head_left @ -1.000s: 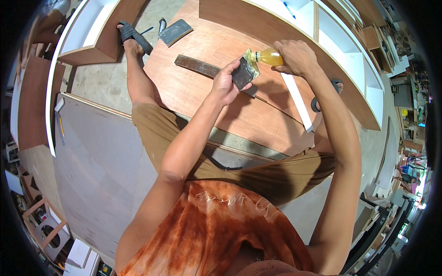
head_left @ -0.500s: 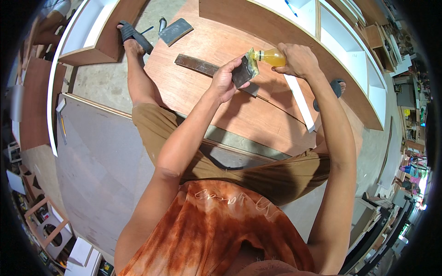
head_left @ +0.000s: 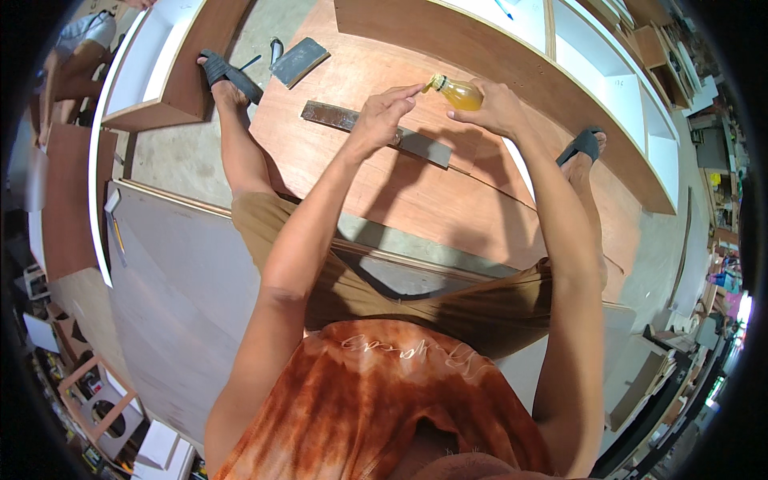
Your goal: The person sits on the floor and repeatedly rubs a small rectangular sharpening stone against a long metal file, periodically applying liquid from a yellow bottle to the stone. The person continues this sharpening motion throughout the clip.
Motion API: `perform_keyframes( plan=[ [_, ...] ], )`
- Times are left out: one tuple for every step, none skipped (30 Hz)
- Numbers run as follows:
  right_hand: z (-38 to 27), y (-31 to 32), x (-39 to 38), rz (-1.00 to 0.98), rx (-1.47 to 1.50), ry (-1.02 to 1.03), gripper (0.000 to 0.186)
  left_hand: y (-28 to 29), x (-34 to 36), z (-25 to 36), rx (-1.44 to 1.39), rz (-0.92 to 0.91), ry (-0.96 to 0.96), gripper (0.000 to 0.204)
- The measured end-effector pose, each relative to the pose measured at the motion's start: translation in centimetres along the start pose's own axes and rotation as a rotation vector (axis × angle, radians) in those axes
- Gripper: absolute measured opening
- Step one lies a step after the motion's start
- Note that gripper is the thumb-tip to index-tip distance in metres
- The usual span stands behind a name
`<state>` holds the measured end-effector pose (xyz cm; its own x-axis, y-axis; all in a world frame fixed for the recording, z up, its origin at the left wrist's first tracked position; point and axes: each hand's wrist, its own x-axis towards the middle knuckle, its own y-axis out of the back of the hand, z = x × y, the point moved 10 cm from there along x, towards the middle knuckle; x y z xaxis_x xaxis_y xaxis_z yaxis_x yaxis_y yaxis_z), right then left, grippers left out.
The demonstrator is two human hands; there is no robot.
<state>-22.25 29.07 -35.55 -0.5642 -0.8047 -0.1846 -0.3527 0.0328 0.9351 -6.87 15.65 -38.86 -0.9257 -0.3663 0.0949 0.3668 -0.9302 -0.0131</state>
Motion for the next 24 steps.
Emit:
perform_keyframes(
  plan=[
    [0.9, -1.6, 0.7, 0.043, 0.12, 0.008, 0.076, 0.5, 0.3, -0.5, -0.003, -0.067, 0.047, 0.048],
    [2.9, -1.8, 0.5, 0.138, 0.286, -0.08, 0.077, 0.0, 0.5, 0.0, 0.03, -0.155, 0.085, 0.046],
    [4.5, -2.7, 0.8, 0.229, 0.465, -0.151, 0.078, -0.2, 0.1, 0.8, 0.078, -0.229, 0.133, 0.044],
    [6.5, -3.8, 1.1, 0.322, 0.642, -0.223, 0.079, -0.3, -0.3, 1.2, 0.126, -0.304, 0.179, 0.042],
    [8.2, -4.5, 1.6, 0.43, 0.734, -0.21, 0.081, 0.1, -0.8, 0.1, 0.038, -0.337, 0.305, 0.046],
    [8.5, -4.8, 2.2, 0.503, 0.687, -0.2, 0.082, 0.8, -1.1, 0.1, -0.195, -0.306, 0.288, 0.048],
    [8.2, -5.3, 2.8, 0.571, 0.64, -0.192, 0.083, 1.6, -1.8, -0.6, -0.428, -0.27, 0.273, 0.05],
    [8.3, -5.9, 3.2, 0.639, 0.591, -0.188, 0.084, 2.3, -2.6, -1.0, -0.661, -0.232, 0.256, 0.052],
    [11.3, -8.8, 4.3, 0.642, 0.67, -0.334, 0.084, 2.7, -3.2, -1.7, -0.867, -0.152, 0.296, 0.054],
    [12.3, -10.9, 5.1, 0.65, 0.757, -0.368, 0.084, 3.3, -4.3, -2.6, -1.069, -0.054, 0.336, 0.057],
    [13.6, -12.3, 5.5, 0.666, 0.834, -0.405, 0.084, 3.0, -4.8, -2.1, -1.2, -0.115, 0.267, 0.054],
    [14.1, -13.1, 6.1, 0.674, 0.917, -0.433, 0.085, 3.2, -5.5, -3.3, -1.303, -0.123, 0.258, 0.053],
    [12.9, -12.2, 5.4, 0.664, 0.825, -0.465, 0.08, 3.5, -6.4, -4.2, -1.315, -0.031, 0.28, 0.057],
    [13.1, -12.4, 6.0, 0.665, 0.817, -0.453, 0.079, 3.9, -7.2, -5.2, -1.324, 0.062, 0.302, 0.06],
    [13.6, -12.7, 6.0, 0.666, 0.805, -0.451, 0.079, 3.5, -7.8, -5.3, -1.385, 0.015, 0.285, 0.061],
    [14.0, -13.0, 6.0, 0.666, 0.794, -0.45, 0.078, 3.2, -8.2, -6.0, -1.423, 0.011, 0.296, 0.06],
    [14.4, -13.5, 6.1, 0.635, 0.757, -0.463, 0.079, 2.9, -8.5, -6.6, -1.461, 0.007, 0.308, 0.059],
    [14.2, -13.3, 6.6, 0.602, 0.72, -0.465, 0.079, 2.7, -8.6, -6.8, -1.498, 0.007, 0.309, 0.057],
    [14.0, -13.1, 6.8, 0.57, 0.683, -0.467, 0.08, 2.2, -8.8, -7.1, -1.509, 0.028, 0.329, 0.059],
    [14.1, -13.2, 6.8, 0.53, 0.697, -0.484, 0.081, 1.8, -8.8, -7.7, -1.522, 0.043, 0.34, 0.059],
    [14.1, -13.3, 6.7, 0.49, 0.713, -0.496, 0.083, 1.6, -8.7, -8.3, -1.533, 0.061, 0.349, 0.059],
    [14.3, -13.7, 6.4, 0.45, 0.728, -0.51, 0.085, 1.4, -8.7, -8.7, -1.545, 0.077, 0.358, 0.059],
    [14.7, -13.8, 5.6, 0.5, 0.643, -0.529, 0.084, 1.2, -8.6, -9.2, -1.549, 0.088, 0.368, 0.059],
    [15.1, -14.1, 4.3, 0.547, 0.554, -0.553, 0.082, 1.1, -8.5, -9.4, -1.551, 0.104, 0.384, 0.058]
  ],
)
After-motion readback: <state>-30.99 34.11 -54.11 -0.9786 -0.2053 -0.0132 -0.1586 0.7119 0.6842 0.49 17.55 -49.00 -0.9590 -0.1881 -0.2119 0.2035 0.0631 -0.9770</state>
